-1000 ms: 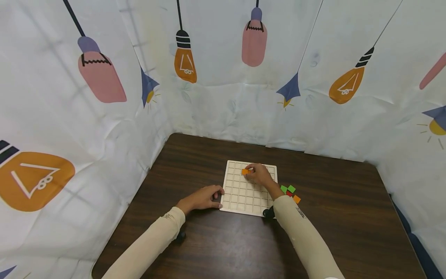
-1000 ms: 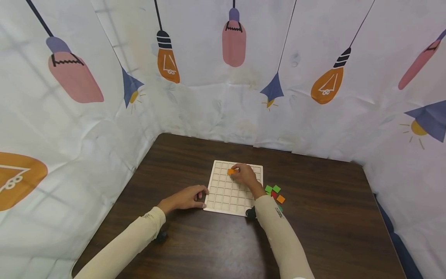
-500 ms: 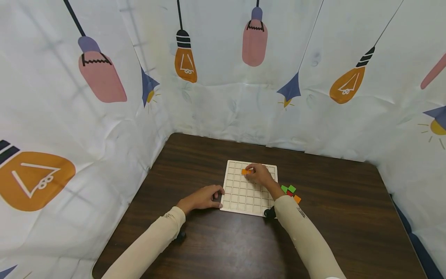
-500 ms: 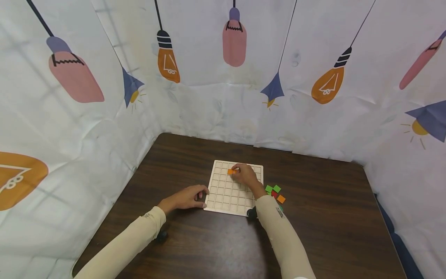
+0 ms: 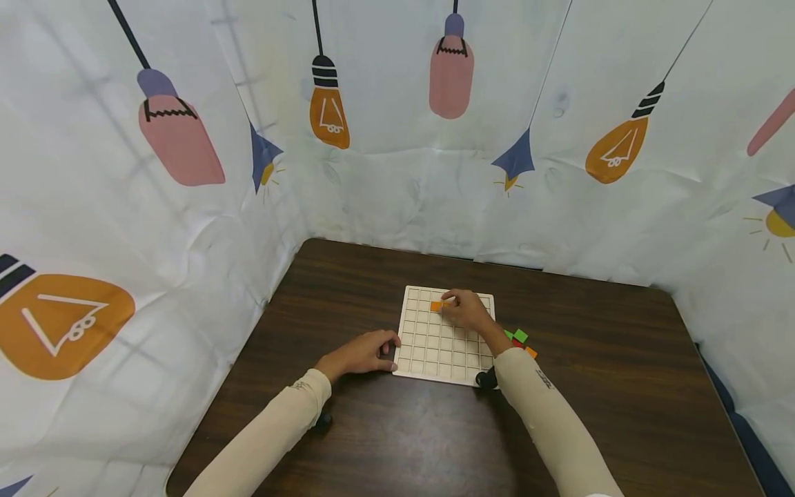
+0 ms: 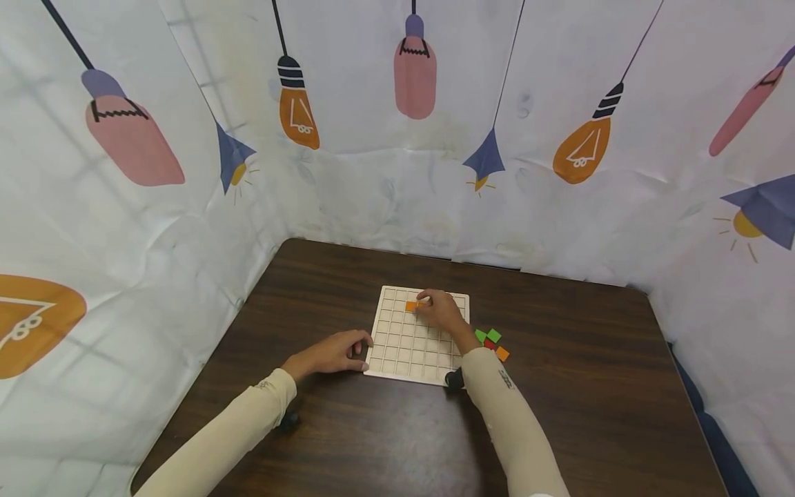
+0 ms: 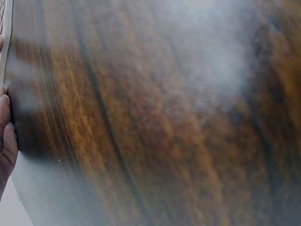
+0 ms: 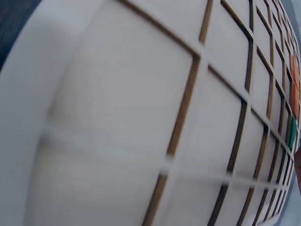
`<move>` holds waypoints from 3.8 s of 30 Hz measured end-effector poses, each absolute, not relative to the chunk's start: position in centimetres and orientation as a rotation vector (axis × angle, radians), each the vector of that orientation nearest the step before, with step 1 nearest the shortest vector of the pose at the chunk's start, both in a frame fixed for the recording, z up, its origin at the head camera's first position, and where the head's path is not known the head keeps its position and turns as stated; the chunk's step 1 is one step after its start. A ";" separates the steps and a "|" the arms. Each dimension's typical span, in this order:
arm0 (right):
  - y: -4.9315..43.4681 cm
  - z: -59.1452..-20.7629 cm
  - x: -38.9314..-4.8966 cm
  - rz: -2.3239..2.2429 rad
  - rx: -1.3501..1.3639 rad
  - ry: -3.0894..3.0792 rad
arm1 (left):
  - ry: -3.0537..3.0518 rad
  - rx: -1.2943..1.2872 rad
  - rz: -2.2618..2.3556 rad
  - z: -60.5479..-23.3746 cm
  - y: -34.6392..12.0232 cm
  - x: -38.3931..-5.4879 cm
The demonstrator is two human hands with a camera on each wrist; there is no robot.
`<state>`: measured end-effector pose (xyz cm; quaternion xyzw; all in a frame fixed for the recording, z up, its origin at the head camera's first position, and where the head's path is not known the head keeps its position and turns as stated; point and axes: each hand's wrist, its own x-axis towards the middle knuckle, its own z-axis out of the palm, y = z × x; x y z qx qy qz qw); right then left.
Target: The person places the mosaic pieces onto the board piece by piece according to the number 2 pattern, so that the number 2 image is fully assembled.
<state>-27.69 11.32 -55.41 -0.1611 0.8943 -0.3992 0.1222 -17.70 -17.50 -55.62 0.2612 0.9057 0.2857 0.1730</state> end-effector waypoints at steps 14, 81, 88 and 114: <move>17.7 -53.1 -26.8 -1.309 -0.443 2.641 | 2.562 0.749 0.838 -55.6 -17.6 -17.6; 27.9 -57.0 -23.3 -0.955 -0.259 2.739 | 2.568 0.743 0.836 -55.5 -17.6 -17.7; 27.9 -57.0 -23.1 -0.976 -0.209 2.734 | 2.565 0.734 0.828 -55.3 -17.5 -17.6; 28.2 -56.7 -23.0 -1.036 -0.148 2.704 | 2.571 0.721 0.804 -55.5 -17.6 -17.6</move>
